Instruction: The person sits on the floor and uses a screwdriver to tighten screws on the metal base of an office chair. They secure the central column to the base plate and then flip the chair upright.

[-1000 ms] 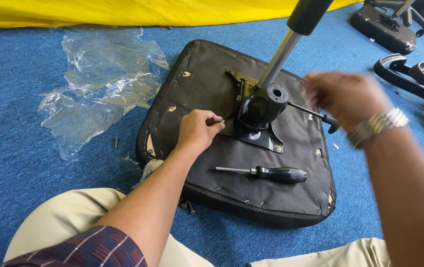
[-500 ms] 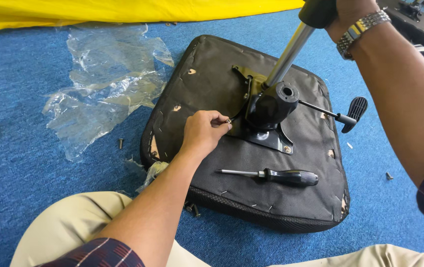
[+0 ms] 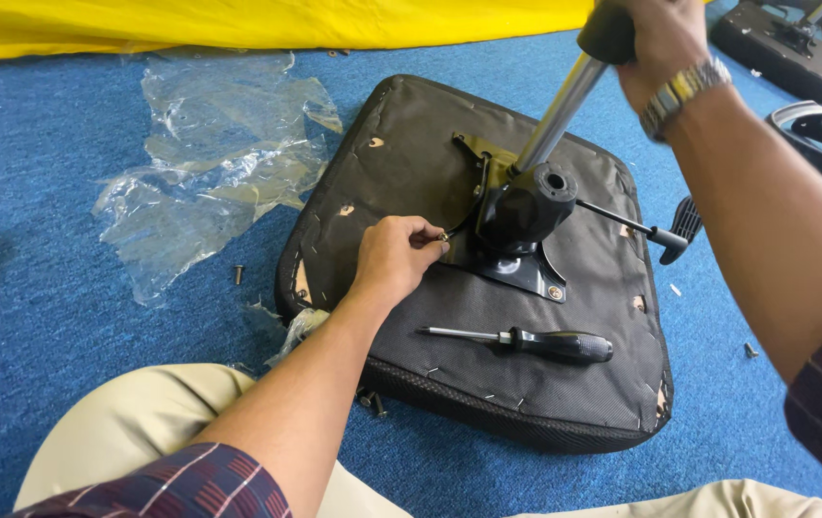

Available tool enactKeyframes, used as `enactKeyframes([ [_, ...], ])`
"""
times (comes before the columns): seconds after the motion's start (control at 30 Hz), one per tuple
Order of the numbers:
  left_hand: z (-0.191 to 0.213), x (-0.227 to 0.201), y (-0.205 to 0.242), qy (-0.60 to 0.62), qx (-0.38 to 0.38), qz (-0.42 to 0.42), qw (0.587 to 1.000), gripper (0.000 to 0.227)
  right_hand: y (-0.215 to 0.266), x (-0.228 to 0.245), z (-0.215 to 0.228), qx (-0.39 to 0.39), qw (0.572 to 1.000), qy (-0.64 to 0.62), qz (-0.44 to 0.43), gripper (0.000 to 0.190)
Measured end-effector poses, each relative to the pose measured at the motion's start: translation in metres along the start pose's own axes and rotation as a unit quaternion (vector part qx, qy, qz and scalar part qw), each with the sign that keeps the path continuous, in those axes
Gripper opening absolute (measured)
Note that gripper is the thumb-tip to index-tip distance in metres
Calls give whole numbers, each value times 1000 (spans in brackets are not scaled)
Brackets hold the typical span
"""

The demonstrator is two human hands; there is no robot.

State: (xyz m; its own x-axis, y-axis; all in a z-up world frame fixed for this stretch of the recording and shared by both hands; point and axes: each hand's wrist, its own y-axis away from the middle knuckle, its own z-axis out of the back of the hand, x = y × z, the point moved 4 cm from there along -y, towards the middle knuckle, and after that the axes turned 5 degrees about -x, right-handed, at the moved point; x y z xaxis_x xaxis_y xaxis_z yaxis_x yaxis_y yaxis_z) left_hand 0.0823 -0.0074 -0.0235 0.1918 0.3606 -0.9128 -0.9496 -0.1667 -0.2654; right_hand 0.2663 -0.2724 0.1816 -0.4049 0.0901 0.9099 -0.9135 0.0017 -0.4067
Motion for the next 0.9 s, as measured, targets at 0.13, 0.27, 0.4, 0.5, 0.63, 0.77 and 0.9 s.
enactKeyframes([
  [0.13,-2,-1,-1,16,-1,-16,1000,20,59,-45,0,59,958,227,-164,59],
  [0.27,1,1,1,-1,-12,-7,1000,20,79,-93,1,217,833,463,-213,82],
  [0.4,2,-4,2,19,-17,-9,1000,20,73,-116,16,244,795,518,-198,64],
  [0.5,5,-5,6,10,-16,-1,1000,19,88,-122,35,232,747,588,-207,53],
  [0.63,1,-10,6,-11,-27,-3,1000,19,116,-118,60,170,714,653,-188,48],
  [0.77,5,-8,8,-13,-30,7,999,18,123,-110,48,109,712,678,-146,46],
  [0.9,2,-10,7,-14,-34,4,999,17,125,-109,46,84,696,699,-145,48],
])
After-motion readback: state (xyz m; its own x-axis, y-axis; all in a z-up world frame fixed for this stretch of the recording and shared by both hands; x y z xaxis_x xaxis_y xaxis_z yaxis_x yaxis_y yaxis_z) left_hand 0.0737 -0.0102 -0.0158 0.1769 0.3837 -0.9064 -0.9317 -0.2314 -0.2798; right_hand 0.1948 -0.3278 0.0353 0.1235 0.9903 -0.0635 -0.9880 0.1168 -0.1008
